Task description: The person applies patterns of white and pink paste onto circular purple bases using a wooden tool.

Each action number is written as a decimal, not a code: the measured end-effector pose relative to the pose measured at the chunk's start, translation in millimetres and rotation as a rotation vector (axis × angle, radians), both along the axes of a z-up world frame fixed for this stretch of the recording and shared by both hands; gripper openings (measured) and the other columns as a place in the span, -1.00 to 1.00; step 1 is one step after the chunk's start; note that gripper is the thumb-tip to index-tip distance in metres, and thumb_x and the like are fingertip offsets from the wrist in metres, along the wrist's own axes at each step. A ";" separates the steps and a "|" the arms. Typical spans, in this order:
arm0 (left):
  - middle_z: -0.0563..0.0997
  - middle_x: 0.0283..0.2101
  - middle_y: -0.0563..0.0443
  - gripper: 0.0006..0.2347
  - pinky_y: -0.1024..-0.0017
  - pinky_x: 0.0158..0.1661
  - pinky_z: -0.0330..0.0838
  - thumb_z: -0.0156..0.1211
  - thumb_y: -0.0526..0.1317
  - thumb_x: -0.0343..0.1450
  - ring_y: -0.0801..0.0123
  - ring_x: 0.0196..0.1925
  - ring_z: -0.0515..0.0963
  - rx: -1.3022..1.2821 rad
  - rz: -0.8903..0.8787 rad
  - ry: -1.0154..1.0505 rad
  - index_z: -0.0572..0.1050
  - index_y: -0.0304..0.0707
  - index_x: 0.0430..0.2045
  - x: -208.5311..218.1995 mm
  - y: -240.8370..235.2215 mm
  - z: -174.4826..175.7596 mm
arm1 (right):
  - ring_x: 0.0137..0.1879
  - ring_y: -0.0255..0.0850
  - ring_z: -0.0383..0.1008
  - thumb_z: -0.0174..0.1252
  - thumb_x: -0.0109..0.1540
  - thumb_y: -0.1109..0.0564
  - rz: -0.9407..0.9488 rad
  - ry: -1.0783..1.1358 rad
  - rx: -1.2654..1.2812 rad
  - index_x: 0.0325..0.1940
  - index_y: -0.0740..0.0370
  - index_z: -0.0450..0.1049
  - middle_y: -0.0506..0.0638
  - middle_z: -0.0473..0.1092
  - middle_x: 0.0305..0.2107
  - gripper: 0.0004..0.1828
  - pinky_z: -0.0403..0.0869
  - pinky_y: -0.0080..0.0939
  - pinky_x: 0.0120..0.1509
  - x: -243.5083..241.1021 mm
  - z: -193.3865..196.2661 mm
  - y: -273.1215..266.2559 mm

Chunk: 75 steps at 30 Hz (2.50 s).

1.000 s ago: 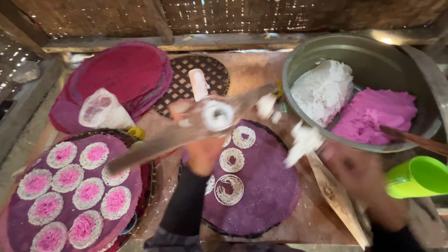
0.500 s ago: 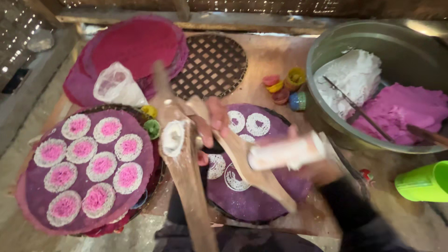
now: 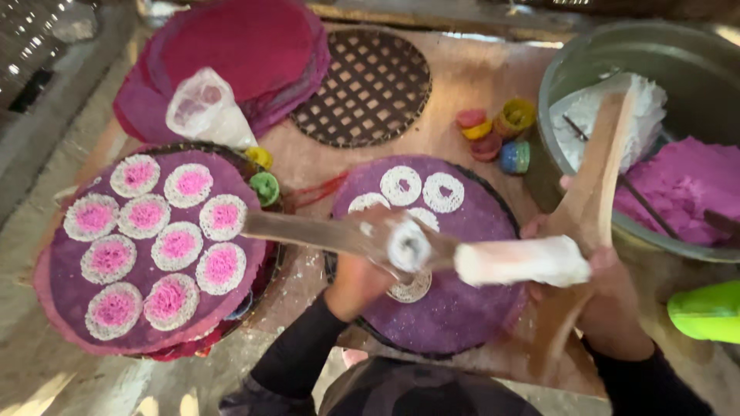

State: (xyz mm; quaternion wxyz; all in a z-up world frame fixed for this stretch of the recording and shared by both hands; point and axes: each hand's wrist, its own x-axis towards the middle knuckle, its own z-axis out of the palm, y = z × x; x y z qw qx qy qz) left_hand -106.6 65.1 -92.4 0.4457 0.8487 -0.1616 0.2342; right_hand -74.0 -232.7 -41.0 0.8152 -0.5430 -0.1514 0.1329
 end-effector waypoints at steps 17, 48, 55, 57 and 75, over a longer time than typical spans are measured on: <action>0.66 -0.16 0.01 -0.62 0.16 0.01 0.48 0.41 -0.01 0.15 0.06 -0.08 0.63 0.133 0.012 0.111 0.62 -0.06 -0.19 -51.2 -24.5 8.4 | -0.04 -0.31 0.38 0.27 0.13 0.08 0.076 -0.570 -0.720 0.49 0.33 -0.11 0.14 0.29 0.22 -0.02 0.43 -0.25 0.08 -28.1 27.3 6.7; 0.42 0.36 -0.10 -0.14 0.09 0.43 0.20 -0.17 0.49 0.42 0.07 0.47 0.33 -1.492 -1.153 -0.016 0.21 -0.24 0.45 75.4 67.5 -34.3 | 0.21 -0.24 0.37 -0.01 0.23 -0.37 0.779 0.166 -1.126 0.39 0.21 0.27 0.03 0.46 0.11 -0.18 0.32 -0.18 0.28 89.1 -50.4 -29.8; 0.49 -0.30 0.02 -0.55 0.25 0.00 0.31 -0.24 0.21 0.58 0.26 -0.10 0.46 -1.605 -1.085 0.036 0.38 -0.13 -0.47 77.4 51.6 -77.1 | 0.08 -0.29 0.48 -0.12 0.19 -0.52 0.773 0.433 -1.274 0.23 0.18 0.51 -0.09 0.53 -0.01 -0.13 0.38 -0.26 0.18 100.5 -47.8 7.4; 0.43 -0.45 0.06 -0.59 0.28 -0.10 0.27 -0.17 0.14 0.57 0.29 -0.27 0.39 -1.731 -0.966 0.096 0.24 -0.11 -0.60 76.8 51.7 -87.0 | -0.04 -0.23 0.47 -0.15 0.22 -0.54 0.800 0.333 -1.346 0.08 0.25 0.55 -0.03 0.55 -0.15 -0.13 0.40 -0.20 0.05 101.6 -58.6 15.7; 0.38 -0.59 0.13 -0.70 0.30 -0.36 0.30 -0.07 0.05 0.52 0.43 -0.58 0.33 -1.995 -0.565 0.192 0.37 -0.17 -0.45 70.6 76.0 -107.4 | -0.23 -0.14 0.57 -0.16 0.18 -0.57 0.695 0.075 -1.443 0.04 0.33 0.59 0.10 0.58 -0.36 -0.06 0.49 -0.07 -0.13 81.2 -85.2 58.4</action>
